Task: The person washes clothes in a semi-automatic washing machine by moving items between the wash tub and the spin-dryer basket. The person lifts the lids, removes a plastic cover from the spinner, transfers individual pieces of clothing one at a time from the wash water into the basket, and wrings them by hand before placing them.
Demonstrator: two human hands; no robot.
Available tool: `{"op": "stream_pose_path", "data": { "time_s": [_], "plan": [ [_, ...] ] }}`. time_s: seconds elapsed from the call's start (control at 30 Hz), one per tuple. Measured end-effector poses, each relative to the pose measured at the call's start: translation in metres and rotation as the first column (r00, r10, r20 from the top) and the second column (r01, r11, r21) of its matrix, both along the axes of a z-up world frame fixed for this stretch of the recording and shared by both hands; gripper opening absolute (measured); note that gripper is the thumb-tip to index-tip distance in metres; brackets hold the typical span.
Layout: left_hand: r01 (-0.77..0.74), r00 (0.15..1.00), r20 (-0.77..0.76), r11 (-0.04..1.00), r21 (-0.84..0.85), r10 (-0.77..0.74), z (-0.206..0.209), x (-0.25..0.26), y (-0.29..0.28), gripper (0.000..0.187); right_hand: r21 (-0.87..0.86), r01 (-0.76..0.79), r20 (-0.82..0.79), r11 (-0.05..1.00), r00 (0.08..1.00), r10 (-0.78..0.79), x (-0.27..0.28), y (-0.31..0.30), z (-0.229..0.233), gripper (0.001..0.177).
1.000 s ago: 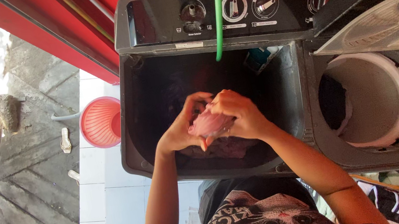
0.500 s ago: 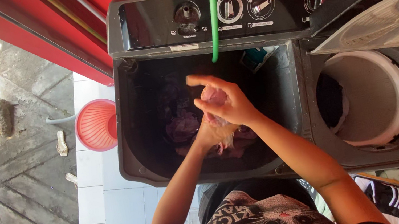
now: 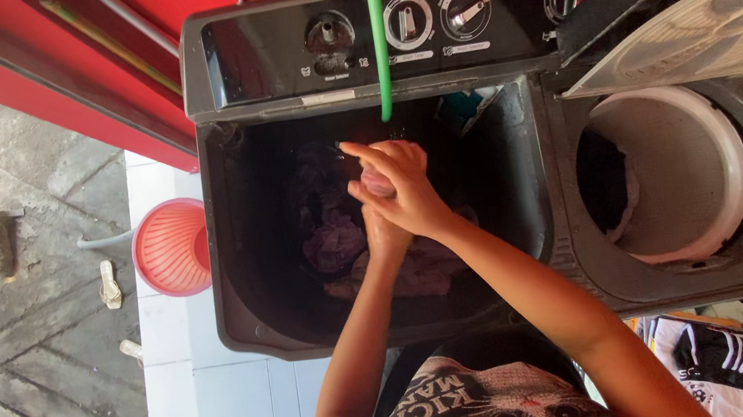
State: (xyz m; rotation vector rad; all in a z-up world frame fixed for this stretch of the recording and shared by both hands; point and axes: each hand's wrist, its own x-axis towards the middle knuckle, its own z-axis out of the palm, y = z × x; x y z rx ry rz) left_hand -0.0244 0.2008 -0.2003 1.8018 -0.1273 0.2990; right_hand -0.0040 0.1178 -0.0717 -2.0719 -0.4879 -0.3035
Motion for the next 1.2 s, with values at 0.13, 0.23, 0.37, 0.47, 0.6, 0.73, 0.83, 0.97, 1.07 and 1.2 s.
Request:
{"op": "stream_pose_path", "data": {
  "time_s": [0.13,0.23,0.37,0.47,0.6,0.73,0.83,0.97,1.07,1.2],
  "plan": [
    [-0.131,0.990,-0.085,0.966,-0.225,0.114,0.052,0.013,0.018,0.019,0.299,-0.130,-0.151,0.945,0.972,0.182,-0.026,-0.034,0.003,0.098],
    [-0.197,0.980,-0.069,0.956,-0.217,0.186,0.100,0.009,0.019,0.012,0.228,-0.108,-0.102,0.968,0.986,0.134,-0.041,-0.025,-0.029,0.116],
    [-0.193,0.970,0.101,0.954,-0.229,0.220,0.121,-0.003,-0.002,0.023,0.462,-0.134,0.060,0.877,0.991,0.120,-0.030,0.005,-0.089,0.103],
    [-0.072,0.963,-0.251,0.803,-0.592,-0.099,0.113,-0.004,0.002,0.015,0.572,0.207,-0.337,0.794,0.942,-0.003,-0.018,0.004,-0.112,0.049],
    [0.116,0.898,-0.219,0.687,-0.717,-0.381,0.091,0.011,0.025,0.021,-0.016,0.083,-0.039,0.996,0.996,-0.083,-0.010,-0.010,-0.118,0.023],
    [0.130,0.823,-0.234,0.573,-0.809,-0.517,0.069,0.024,0.037,0.020,0.095,-0.047,-0.430,0.994,0.899,0.084,-0.020,-0.016,-0.117,0.015],
    [0.255,0.644,0.055,0.146,-0.956,-0.763,0.062,0.025,0.049,0.014,0.261,-0.196,-0.128,0.945,0.963,0.235,-0.024,-0.020,-0.119,0.013],
    [0.335,0.595,0.262,-0.062,-0.940,-0.760,0.078,0.028,0.058,0.028,0.478,-0.259,-0.266,0.839,0.868,0.419,-0.023,-0.017,-0.084,0.010],
    [-0.081,0.694,-0.454,0.565,-0.821,-0.559,0.113,0.037,0.072,0.050,0.187,-0.167,-0.318,0.968,0.922,0.221,-0.011,-0.014,-0.025,0.027],
    [0.752,0.598,0.410,0.659,0.012,-0.689,0.142,0.035,0.078,0.092,0.453,-0.170,-0.202,0.875,0.936,0.287,0.002,-0.018,0.027,0.042]
  ]
}}
